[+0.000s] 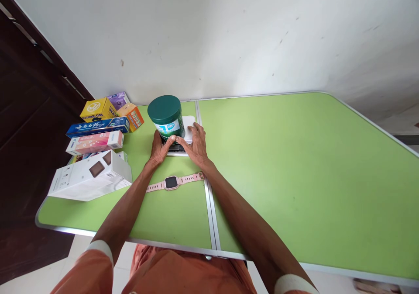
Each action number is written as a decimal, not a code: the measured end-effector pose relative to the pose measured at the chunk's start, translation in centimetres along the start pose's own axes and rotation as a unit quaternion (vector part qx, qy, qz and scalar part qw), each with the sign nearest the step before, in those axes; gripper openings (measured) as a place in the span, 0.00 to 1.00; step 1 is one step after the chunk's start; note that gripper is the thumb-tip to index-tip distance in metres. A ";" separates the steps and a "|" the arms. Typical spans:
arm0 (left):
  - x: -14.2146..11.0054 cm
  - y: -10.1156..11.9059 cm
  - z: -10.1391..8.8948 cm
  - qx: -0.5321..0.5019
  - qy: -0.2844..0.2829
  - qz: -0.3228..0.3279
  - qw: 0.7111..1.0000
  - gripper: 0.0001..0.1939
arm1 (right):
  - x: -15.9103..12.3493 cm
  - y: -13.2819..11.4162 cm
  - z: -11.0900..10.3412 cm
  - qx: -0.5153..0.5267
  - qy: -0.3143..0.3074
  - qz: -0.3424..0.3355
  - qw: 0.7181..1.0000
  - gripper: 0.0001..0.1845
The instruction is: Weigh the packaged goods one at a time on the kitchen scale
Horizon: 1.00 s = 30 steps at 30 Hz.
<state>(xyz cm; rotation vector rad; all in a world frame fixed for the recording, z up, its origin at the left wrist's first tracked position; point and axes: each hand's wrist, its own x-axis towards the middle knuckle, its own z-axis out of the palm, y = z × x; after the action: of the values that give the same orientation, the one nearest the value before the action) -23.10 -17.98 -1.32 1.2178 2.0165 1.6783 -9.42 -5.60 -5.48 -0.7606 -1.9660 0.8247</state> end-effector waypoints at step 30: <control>0.3 -0.1 0.1 0.025 0.005 0.041 0.999 0.50 | 0.3 0.5 0.5 -0.034 -0.006 -0.019 0.999 0.42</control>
<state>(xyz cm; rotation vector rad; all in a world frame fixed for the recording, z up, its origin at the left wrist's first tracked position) -23.24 -17.70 -1.33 1.3276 2.0520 1.6830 -9.89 -5.20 -5.88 -0.7558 -2.0214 0.7450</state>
